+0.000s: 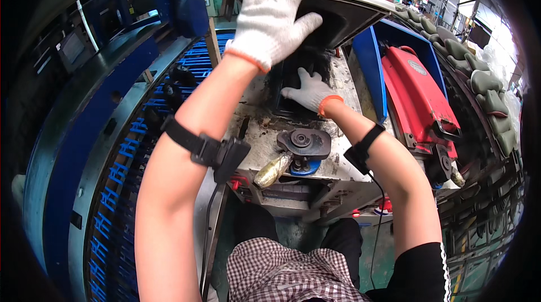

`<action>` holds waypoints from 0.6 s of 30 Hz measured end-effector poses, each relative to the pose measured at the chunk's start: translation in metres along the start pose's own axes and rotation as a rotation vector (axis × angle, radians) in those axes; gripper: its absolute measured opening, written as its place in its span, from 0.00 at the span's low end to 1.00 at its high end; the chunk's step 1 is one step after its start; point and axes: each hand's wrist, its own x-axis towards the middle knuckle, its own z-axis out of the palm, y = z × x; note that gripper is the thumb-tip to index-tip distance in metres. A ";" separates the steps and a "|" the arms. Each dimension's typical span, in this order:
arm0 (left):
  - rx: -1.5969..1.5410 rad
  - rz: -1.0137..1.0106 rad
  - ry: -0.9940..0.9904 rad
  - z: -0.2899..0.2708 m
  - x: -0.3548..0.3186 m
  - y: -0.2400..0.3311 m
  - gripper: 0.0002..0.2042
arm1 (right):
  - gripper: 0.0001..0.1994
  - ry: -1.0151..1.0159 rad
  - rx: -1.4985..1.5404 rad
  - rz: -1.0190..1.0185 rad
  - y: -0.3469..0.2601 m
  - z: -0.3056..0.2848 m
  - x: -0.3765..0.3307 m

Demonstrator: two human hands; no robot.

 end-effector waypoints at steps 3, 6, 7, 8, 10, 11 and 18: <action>-0.408 -0.090 -0.104 -0.013 -0.035 0.008 0.36 | 0.49 -0.157 -0.109 -0.020 0.001 0.006 0.023; -0.684 -0.409 -0.225 -0.032 -0.075 0.026 0.36 | 0.44 0.025 0.284 0.065 0.059 -0.003 0.040; -0.722 -0.548 -0.271 -0.047 -0.105 0.013 0.35 | 0.43 -0.050 0.558 0.143 0.028 -0.011 0.021; -0.918 -0.766 -0.233 -0.056 -0.127 0.008 0.34 | 0.38 -0.063 0.787 0.124 0.023 -0.020 0.010; -1.149 -0.979 -0.182 -0.062 -0.160 0.009 0.32 | 0.28 -0.199 1.194 0.174 0.040 -0.042 -0.008; -1.330 -1.236 -0.238 -0.066 -0.171 0.009 0.31 | 0.28 -0.192 1.190 0.174 0.052 -0.045 -0.015; -2.183 -1.666 -0.225 -0.093 -0.189 0.055 0.32 | 0.33 -0.628 1.989 0.105 -0.011 -0.032 -0.113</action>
